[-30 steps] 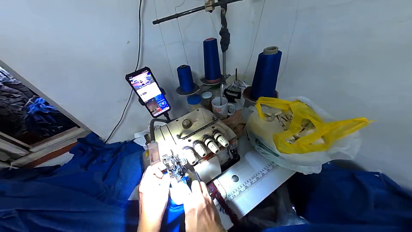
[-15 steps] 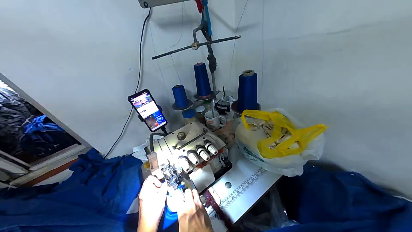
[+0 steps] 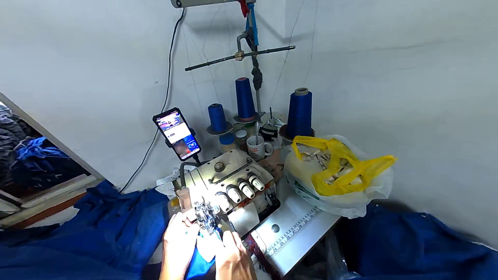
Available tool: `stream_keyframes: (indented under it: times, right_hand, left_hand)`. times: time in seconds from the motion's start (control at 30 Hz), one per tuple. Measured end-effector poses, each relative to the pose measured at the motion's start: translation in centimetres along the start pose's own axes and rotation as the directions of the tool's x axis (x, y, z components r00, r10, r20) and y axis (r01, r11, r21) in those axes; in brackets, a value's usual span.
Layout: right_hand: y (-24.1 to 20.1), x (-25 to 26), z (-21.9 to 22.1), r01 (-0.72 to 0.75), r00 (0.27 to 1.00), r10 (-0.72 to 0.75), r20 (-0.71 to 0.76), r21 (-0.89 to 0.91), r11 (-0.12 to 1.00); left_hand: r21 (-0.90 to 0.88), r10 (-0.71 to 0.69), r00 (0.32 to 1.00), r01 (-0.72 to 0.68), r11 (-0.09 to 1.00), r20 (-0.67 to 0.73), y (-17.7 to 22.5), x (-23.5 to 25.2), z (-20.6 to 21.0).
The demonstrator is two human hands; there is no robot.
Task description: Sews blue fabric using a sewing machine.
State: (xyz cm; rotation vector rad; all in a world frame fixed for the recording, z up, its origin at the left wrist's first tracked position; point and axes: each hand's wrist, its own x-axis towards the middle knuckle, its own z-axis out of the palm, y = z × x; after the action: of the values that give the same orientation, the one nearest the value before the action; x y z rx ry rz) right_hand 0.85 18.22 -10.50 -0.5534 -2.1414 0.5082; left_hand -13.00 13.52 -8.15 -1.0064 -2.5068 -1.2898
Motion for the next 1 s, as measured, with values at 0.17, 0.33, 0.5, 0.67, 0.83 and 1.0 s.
stream_keyframes:
  times: [0.17,0.33,0.5,0.67,0.83,1.0]
  right_hand:
    - [0.3,0.0,0.2,0.006,1.0,-0.006,-0.021,-0.026,1.0]
    - [0.7,-0.2,0.4,0.011,0.998,-0.012,-0.055,-0.01,1.0]
    - [1.1,-0.3,0.7,0.009,0.999,-0.009,-0.04,-0.004,1.0]
    - [1.1,-0.3,0.6,0.005,0.999,-0.004,-0.047,0.002,1.0]
    - [1.1,-0.2,0.4,-0.007,1.0,0.007,-0.028,0.001,1.0]
    - [1.2,-0.2,0.1,-0.025,1.0,0.025,-0.005,-0.002,1.0]
  left_hand:
    - [0.02,-0.011,1.0,0.011,1.0,0.008,0.5,0.0,-0.2]
    - [0.067,-0.002,1.0,0.0,0.998,0.026,0.7,-0.1,-0.5]
    - [0.033,-0.031,0.999,0.03,0.999,0.025,0.1,0.3,-0.1]
    - [0.019,-0.06,0.998,0.059,0.998,0.029,0.3,0.3,0.0]
    - [0.006,-0.071,0.997,0.071,0.997,0.027,0.2,0.4,0.0]
    - [0.021,-0.042,0.999,0.041,0.999,0.035,0.2,0.4,-0.1]
